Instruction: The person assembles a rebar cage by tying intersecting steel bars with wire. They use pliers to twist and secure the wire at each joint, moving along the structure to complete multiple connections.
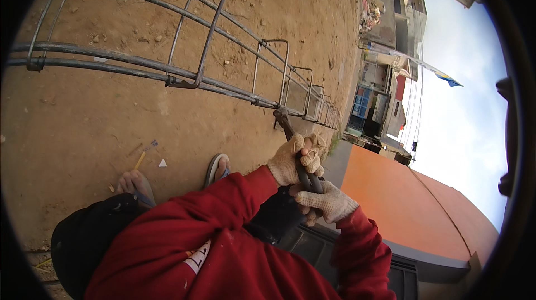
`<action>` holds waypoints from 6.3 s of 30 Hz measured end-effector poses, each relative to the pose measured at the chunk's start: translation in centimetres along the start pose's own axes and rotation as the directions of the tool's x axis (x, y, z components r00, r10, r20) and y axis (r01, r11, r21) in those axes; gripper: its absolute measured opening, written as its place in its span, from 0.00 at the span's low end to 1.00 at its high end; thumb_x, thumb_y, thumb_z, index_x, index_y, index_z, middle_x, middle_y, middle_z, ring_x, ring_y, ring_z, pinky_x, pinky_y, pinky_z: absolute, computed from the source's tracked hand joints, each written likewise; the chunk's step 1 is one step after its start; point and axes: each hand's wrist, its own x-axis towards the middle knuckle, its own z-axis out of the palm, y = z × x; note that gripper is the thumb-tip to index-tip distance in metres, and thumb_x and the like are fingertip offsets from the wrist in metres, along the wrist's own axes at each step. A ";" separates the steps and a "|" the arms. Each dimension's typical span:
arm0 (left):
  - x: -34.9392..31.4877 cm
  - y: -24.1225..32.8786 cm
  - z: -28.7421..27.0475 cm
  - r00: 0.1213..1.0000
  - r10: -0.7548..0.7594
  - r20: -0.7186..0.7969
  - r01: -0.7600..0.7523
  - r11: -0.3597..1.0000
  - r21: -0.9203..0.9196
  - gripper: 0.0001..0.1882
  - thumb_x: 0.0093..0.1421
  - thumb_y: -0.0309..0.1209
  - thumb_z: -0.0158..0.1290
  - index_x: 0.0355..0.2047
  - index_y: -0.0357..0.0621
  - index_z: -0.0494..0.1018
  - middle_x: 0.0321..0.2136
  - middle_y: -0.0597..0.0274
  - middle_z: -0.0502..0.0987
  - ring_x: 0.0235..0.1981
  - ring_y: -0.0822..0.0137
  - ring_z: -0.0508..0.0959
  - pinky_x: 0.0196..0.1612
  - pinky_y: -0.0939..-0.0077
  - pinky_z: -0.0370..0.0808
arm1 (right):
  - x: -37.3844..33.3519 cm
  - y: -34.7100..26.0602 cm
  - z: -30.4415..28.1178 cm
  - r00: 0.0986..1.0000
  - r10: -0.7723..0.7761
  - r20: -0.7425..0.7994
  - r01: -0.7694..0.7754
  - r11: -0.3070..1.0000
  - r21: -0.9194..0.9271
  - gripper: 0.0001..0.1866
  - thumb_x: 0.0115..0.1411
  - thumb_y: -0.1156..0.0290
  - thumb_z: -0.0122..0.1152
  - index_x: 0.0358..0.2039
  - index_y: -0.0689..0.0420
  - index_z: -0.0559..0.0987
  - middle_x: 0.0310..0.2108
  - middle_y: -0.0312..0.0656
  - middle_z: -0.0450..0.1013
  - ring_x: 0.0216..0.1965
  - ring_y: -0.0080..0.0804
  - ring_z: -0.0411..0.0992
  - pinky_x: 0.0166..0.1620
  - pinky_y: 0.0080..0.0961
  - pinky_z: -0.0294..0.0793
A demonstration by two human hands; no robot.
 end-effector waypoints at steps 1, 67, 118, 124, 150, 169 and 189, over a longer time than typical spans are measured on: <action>-0.4 0.4 -1.0 1.000 -0.011 0.009 0.010 0.999 0.054 0.21 0.60 0.53 0.60 0.38 0.48 0.73 0.26 0.65 0.74 0.30 0.62 0.75 0.45 0.57 0.73 | 0.9 1.0 0.8 0.998 -0.061 -0.035 0.054 0.980 -0.190 0.19 0.60 0.56 0.69 0.37 0.60 0.79 0.20 0.37 0.72 0.21 0.23 0.70 0.26 0.24 0.71; -3.9 -14.0 31.3 0.526 0.614 -0.589 0.105 -0.734 -0.671 0.31 0.41 0.44 0.66 0.43 0.40 0.74 0.40 0.50 0.76 0.44 0.44 0.76 0.46 0.49 0.73 | 17.0 26.4 -13.0 0.879 0.191 -0.437 -0.021 0.931 0.365 0.25 0.52 0.55 0.72 0.38 0.65 0.78 0.25 0.46 0.76 0.27 0.41 0.76 0.34 0.38 0.76; 81.1 3.9 6.8 -0.440 0.449 -0.777 -0.368 -0.880 -0.300 0.28 0.58 0.58 0.53 0.54 0.60 0.75 0.56 0.50 0.74 0.61 0.53 0.69 0.61 0.60 0.68 | -6.8 -16.5 -46.2 0.854 0.512 0.094 -0.432 0.594 0.678 0.26 0.53 0.48 0.64 0.37 0.61 0.79 0.34 0.56 0.80 0.41 0.56 0.79 0.45 0.48 0.77; 90.0 3.6 -0.1 -0.431 0.475 -0.767 -0.404 -0.862 -0.307 0.28 0.58 0.57 0.53 0.50 0.54 0.77 0.51 0.50 0.77 0.55 0.52 0.73 0.58 0.61 0.70 | -4.1 -21.4 -50.1 0.825 0.544 0.151 -0.456 0.485 0.746 0.25 0.53 0.48 0.64 0.38 0.60 0.80 0.35 0.56 0.80 0.41 0.56 0.79 0.45 0.48 0.77; 93.3 -20.9 -68.0 -0.867 0.440 -0.235 -0.494 -0.693 0.524 0.29 0.63 0.56 0.50 0.47 0.43 0.80 0.42 0.50 0.82 0.47 0.52 0.80 0.52 0.62 0.72 | 25.0 -15.1 -77.8 0.768 0.503 0.396 -0.455 -0.007 0.891 0.22 0.54 0.52 0.63 0.40 0.58 0.81 0.37 0.55 0.80 0.42 0.56 0.79 0.46 0.48 0.77; 67.6 -0.4 -103.8 -0.628 0.666 0.403 0.296 -0.274 0.915 0.19 0.62 0.43 0.49 0.42 0.42 0.81 0.37 0.49 0.83 0.41 0.50 0.82 0.44 0.55 0.78 | 77.6 2.0 -71.4 0.740 0.661 0.120 -0.230 0.081 0.970 0.24 0.54 0.57 0.68 0.47 0.55 0.72 0.43 0.53 0.76 0.46 0.53 0.76 0.46 0.47 0.76; 71.2 -22.7 -118.0 -0.866 -0.413 -0.283 -0.381 0.179 0.907 0.14 0.59 0.38 0.52 0.40 0.45 0.78 0.34 0.50 0.81 0.38 0.49 0.81 0.43 0.57 0.76 | 68.9 7.9 -85.1 -0.031 0.742 -0.669 0.133 0.667 0.733 0.11 0.61 0.62 0.63 0.32 0.58 0.78 0.24 0.50 0.75 0.29 0.53 0.76 0.34 0.45 0.75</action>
